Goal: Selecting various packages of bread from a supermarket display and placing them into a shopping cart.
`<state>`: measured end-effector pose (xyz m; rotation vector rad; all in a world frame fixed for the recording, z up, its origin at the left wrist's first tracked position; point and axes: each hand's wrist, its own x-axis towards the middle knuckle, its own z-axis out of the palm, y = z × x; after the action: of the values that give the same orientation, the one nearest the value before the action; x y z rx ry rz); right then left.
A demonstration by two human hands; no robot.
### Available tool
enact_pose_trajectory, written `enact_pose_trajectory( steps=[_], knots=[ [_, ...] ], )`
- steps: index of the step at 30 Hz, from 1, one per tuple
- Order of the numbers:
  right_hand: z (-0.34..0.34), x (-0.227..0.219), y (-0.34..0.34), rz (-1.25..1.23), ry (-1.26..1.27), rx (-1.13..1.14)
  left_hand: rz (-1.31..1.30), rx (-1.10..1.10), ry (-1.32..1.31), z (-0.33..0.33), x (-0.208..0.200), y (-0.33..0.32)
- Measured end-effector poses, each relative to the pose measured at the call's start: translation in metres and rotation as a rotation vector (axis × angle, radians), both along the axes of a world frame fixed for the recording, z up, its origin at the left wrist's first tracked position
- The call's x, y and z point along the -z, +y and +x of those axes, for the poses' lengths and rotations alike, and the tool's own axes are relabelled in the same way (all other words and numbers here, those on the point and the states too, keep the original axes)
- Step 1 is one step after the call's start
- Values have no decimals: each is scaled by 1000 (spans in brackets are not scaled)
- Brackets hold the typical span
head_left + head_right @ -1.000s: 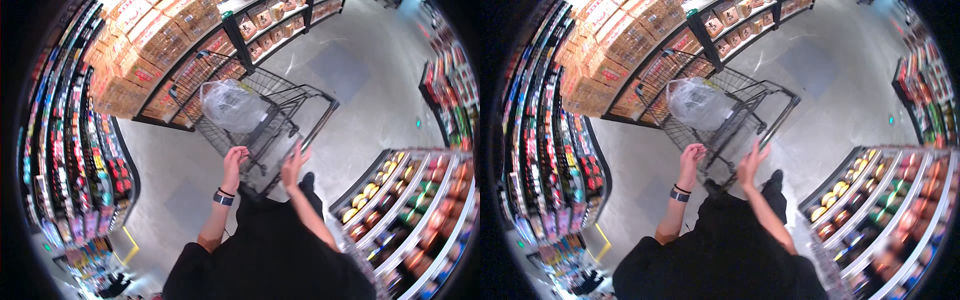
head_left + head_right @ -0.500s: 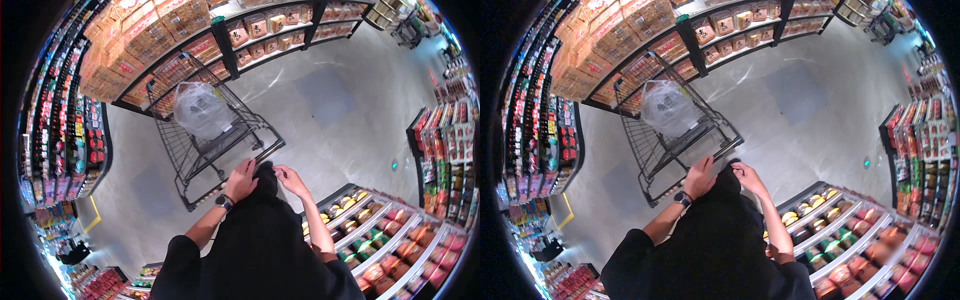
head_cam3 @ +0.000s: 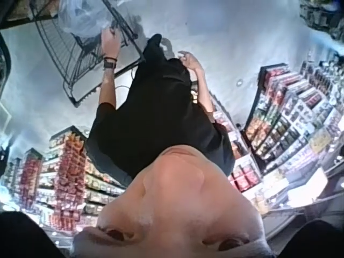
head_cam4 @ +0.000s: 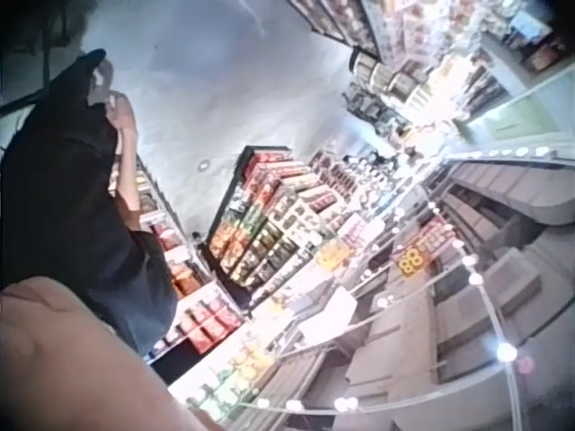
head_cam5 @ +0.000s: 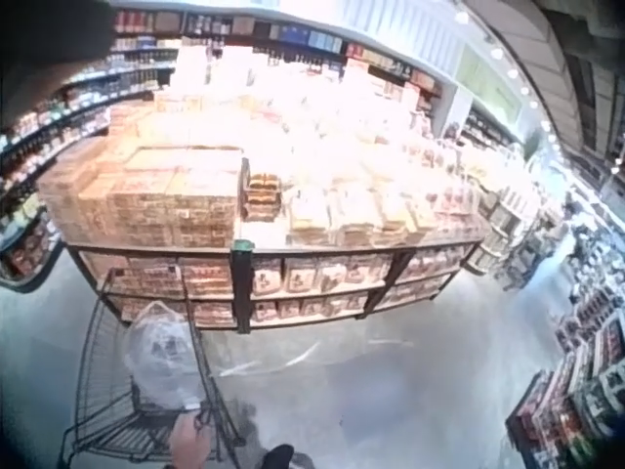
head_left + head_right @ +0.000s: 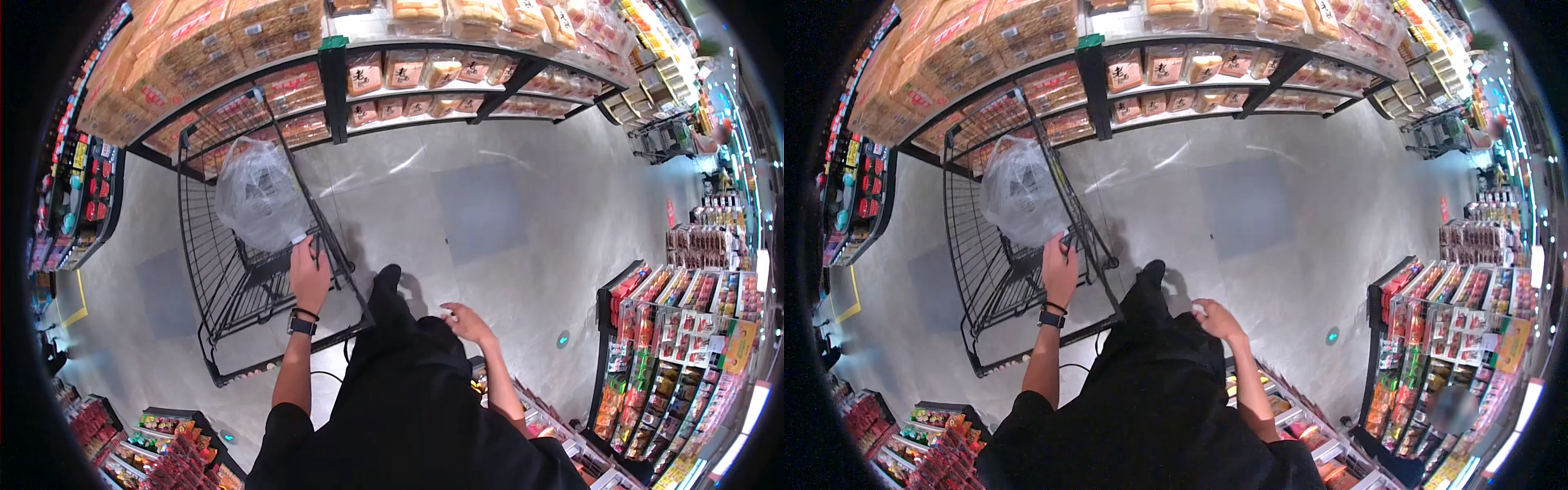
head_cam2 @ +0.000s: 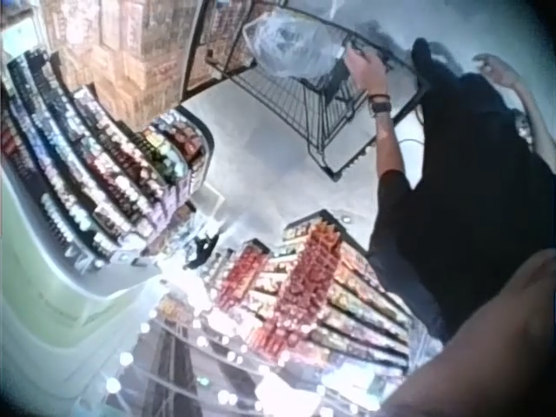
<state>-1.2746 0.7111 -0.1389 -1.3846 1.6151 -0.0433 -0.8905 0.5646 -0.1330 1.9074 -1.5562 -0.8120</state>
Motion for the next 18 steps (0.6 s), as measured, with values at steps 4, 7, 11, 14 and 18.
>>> enact_pose_trajectory(
  steps=[4, 7, 11, 14, 18],
  knots=[
    [-62, -8, -70, -187, 45, 260, -120, -88, -311, -38, 52, -66],
    [-88, -1, -115, -286, 65, 234, -50, -306, -237, -29, 135, -111],
    [-138, 48, -159, -103, -53, -215, 252, -535, 559, -24, 179, -135],
    [-167, 51, -195, -70, -85, -283, 135, -488, -69, -35, 183, -141],
    [-225, 71, -244, -179, -92, -243, 237, -484, -102, -42, 176, -138]
  ],
)
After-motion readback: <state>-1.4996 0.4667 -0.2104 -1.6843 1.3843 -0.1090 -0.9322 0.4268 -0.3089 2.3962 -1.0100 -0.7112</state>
